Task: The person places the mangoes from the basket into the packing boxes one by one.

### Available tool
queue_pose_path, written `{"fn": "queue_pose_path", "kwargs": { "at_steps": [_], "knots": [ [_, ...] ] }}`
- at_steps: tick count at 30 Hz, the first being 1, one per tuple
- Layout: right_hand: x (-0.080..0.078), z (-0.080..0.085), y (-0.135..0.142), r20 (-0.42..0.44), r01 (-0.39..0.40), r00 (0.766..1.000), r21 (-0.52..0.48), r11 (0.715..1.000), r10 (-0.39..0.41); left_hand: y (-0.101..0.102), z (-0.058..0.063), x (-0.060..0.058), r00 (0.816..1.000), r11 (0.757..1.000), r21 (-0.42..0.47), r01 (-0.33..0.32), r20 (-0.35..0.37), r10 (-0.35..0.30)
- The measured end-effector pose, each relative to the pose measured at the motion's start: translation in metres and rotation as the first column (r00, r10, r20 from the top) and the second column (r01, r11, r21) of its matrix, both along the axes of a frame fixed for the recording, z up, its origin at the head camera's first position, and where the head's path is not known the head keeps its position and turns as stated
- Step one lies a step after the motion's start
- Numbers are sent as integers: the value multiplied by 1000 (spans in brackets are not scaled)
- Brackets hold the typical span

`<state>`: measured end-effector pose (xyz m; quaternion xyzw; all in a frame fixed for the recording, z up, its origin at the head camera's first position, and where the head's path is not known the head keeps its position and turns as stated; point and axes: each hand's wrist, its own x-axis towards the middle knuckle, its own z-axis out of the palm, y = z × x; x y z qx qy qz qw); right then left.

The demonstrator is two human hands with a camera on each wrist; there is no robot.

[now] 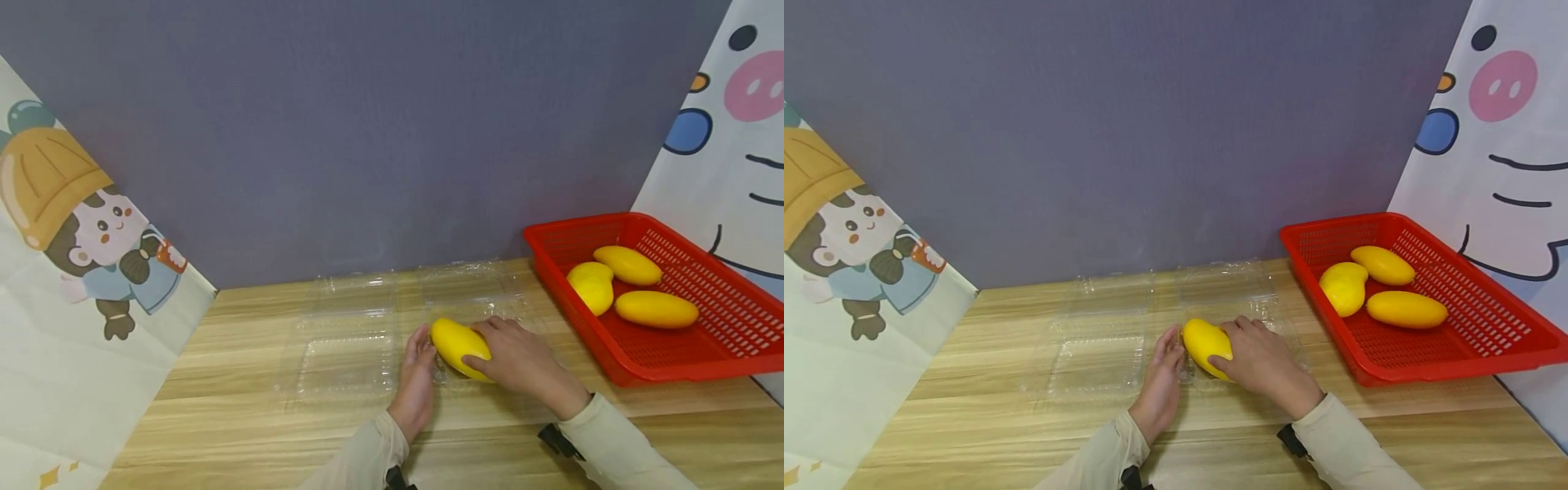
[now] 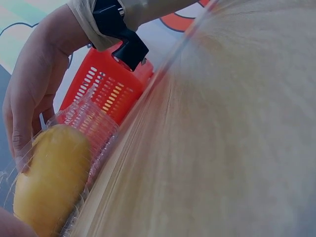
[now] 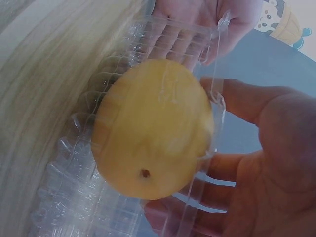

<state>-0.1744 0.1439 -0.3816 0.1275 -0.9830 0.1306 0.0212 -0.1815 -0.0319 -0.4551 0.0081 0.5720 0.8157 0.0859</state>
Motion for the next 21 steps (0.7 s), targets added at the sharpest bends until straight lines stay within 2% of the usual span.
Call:
{"fn": "queue_pose_path", "kwargs": {
  "at_steps": [21],
  "knots": [
    [0, 0, 2, -3, -10, 1000, -18, 1000, 10, -1, 0, -1, 1000, 1000, -11, -9, -4, 9]
  ]
}}
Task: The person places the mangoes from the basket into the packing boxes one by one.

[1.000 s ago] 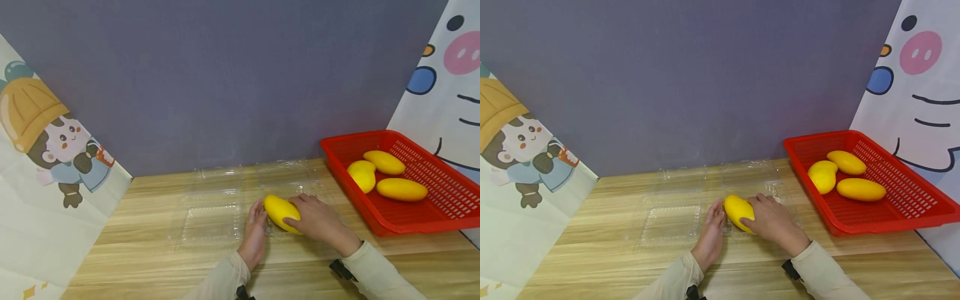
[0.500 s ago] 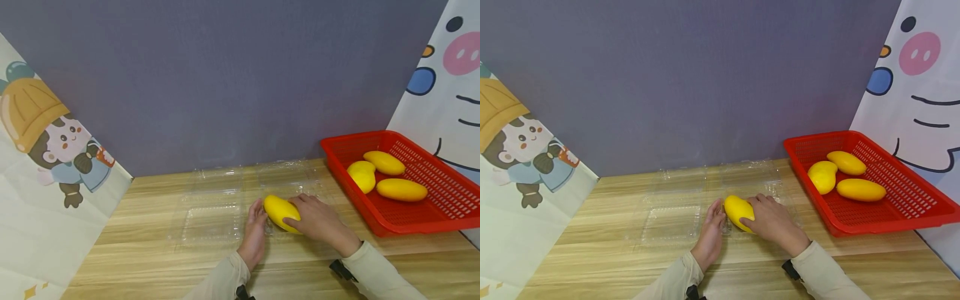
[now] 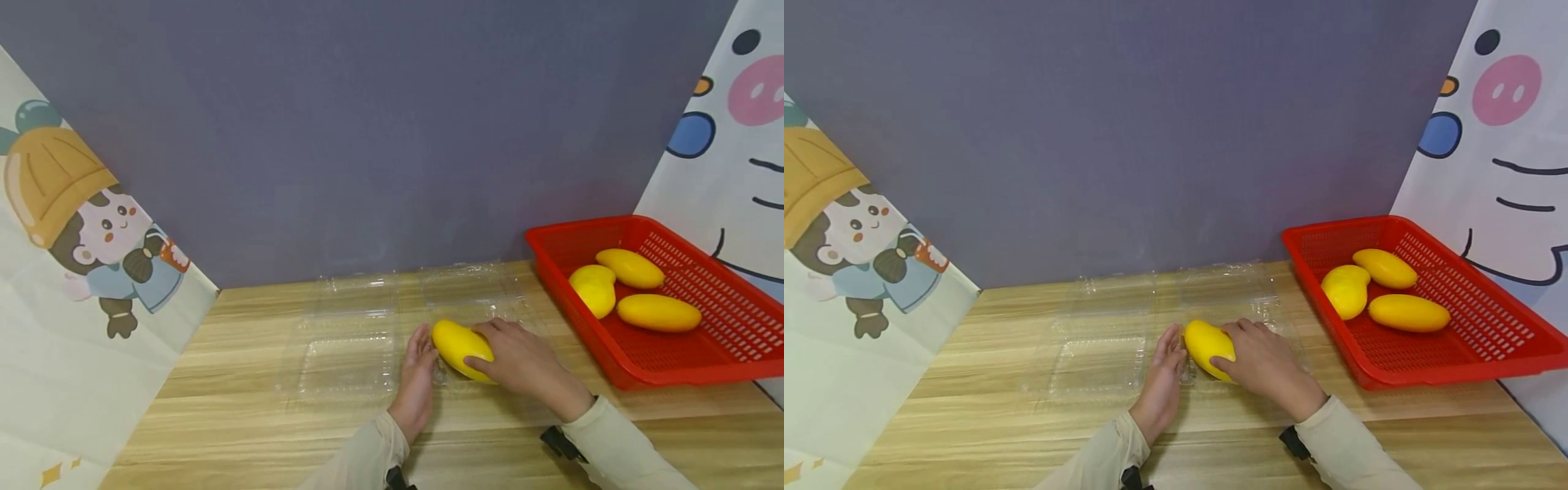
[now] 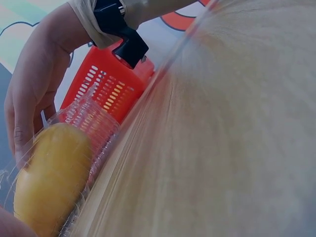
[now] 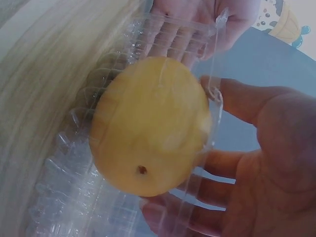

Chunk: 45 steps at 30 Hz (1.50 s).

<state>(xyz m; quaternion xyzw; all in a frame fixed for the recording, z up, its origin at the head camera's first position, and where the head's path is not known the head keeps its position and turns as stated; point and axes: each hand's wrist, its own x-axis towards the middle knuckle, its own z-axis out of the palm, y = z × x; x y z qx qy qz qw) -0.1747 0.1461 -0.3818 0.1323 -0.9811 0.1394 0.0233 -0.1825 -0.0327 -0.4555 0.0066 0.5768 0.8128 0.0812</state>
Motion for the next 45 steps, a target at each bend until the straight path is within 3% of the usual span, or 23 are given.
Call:
{"fn": "queue_pose_path", "kwargs": {
  "at_steps": [7, 15, 19, 23, 36, 45],
  "knots": [
    [-1, 12, 15, 27, 31, 999, -46, 998, -30, -2, -4, 1, 1000, 1000, 9, -6, -1, 6],
    [4, 49, 67, -25, 108, 994, -78, 991, -110, 1, -3, -1, 1000, 1000, 15, 6, -22, -6],
    [3, 58, 88, -8, 146, 989, -86, 985, -148, 2, -4, -1, 1000, 1000, 12, 12, -26, -12],
    [0, 62, 104, 31, 190, 982, -78, 979, -188, 2, -4, -1, 999, 1000, 12, 17, -28, -16],
    [-10, 60, 133, 94, 209, 975, -67, 976, -202, 1, -4, -2, 1000, 1000, 22, -2, -20, 2],
    [-1, 76, 130, 34, 193, 981, -247, 950, -191, -2, -4, -3, 1000, 1000, 21, 13, -12, -13]
  ]
}}
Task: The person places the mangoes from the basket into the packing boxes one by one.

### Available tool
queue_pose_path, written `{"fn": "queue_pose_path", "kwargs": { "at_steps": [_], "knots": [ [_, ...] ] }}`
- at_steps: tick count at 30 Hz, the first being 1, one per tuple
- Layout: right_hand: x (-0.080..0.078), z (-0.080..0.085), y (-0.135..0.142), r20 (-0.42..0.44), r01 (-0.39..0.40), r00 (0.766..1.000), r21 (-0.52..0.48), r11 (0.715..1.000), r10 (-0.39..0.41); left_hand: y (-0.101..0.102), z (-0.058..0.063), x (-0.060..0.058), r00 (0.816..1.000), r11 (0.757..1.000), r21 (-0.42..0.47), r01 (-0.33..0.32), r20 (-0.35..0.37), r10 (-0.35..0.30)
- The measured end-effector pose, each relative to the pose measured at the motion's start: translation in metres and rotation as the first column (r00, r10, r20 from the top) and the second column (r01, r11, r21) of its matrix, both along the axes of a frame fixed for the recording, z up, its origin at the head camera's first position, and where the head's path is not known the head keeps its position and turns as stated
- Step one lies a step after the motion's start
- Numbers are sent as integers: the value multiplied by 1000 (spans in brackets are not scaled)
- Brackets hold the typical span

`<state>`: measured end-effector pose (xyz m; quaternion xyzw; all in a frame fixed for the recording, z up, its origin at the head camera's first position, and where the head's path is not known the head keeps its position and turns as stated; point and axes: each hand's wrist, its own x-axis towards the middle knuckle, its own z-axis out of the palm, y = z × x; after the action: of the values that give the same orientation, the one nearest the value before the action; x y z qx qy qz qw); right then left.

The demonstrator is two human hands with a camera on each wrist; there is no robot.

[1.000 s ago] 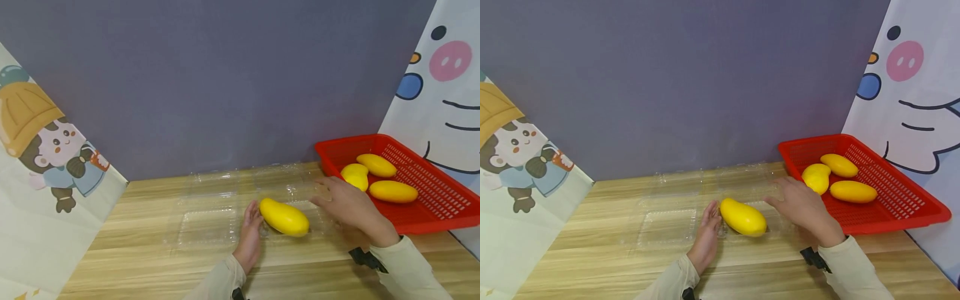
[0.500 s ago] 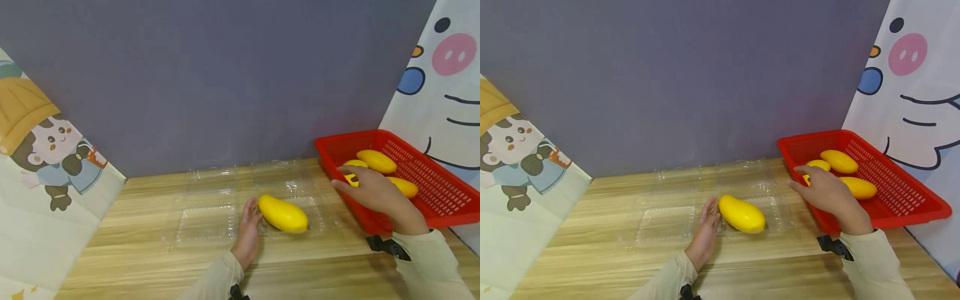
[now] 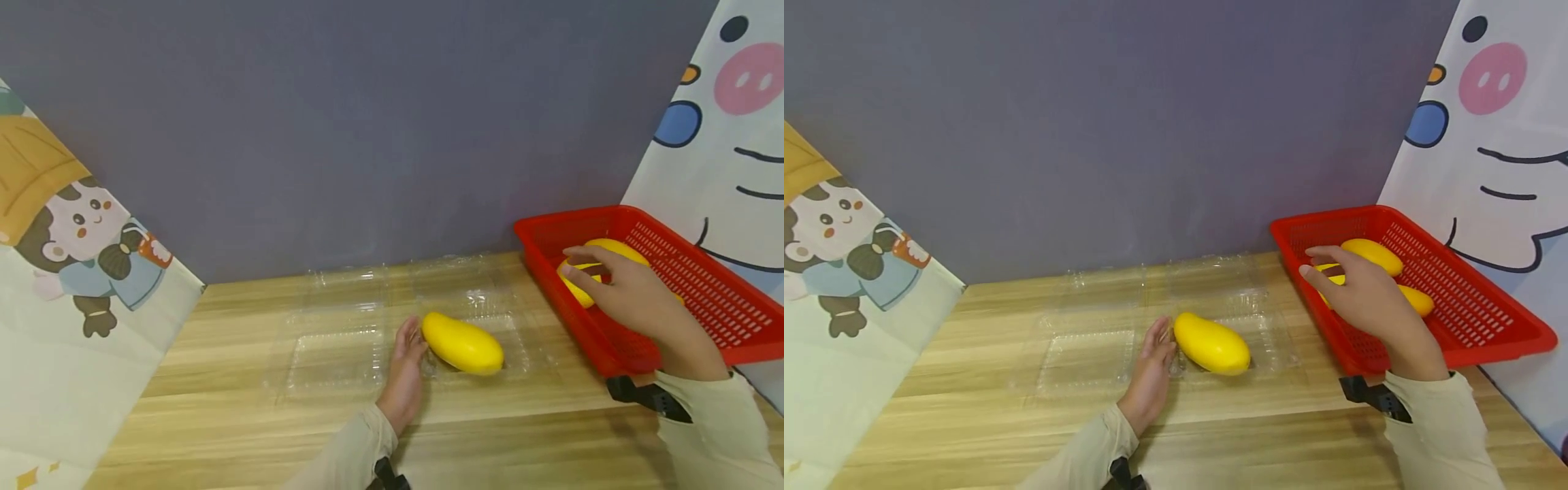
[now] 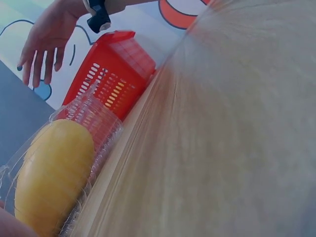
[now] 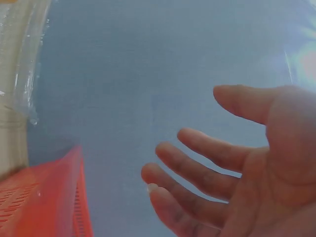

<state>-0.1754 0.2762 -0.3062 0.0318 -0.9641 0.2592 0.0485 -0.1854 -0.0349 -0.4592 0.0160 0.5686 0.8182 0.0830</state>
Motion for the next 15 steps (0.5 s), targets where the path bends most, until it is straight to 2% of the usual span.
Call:
{"fn": "queue_pose_path", "kwargs": {
  "at_steps": [4, 7, 11, 15],
  "knots": [
    [-3, 2, 5, 42, -4, 999, 25, 1000, 3, 0, 0, -1, 1000, 1000, -12, 8, -4, -8],
    [-9, 10, 14, 96, -17, 995, 57, 998, 12, 0, 1, -2, 999, 999, -35, 23, -23, -24],
    [-26, 26, 27, 127, -38, 991, 64, 997, 30, 0, 3, -4, 999, 999, -44, 11, -43, -13],
    [-47, 29, 37, 153, -50, 987, 79, 996, 37, -3, 4, -6, 1000, 999, -52, -6, -29, 5]
  ]
}}
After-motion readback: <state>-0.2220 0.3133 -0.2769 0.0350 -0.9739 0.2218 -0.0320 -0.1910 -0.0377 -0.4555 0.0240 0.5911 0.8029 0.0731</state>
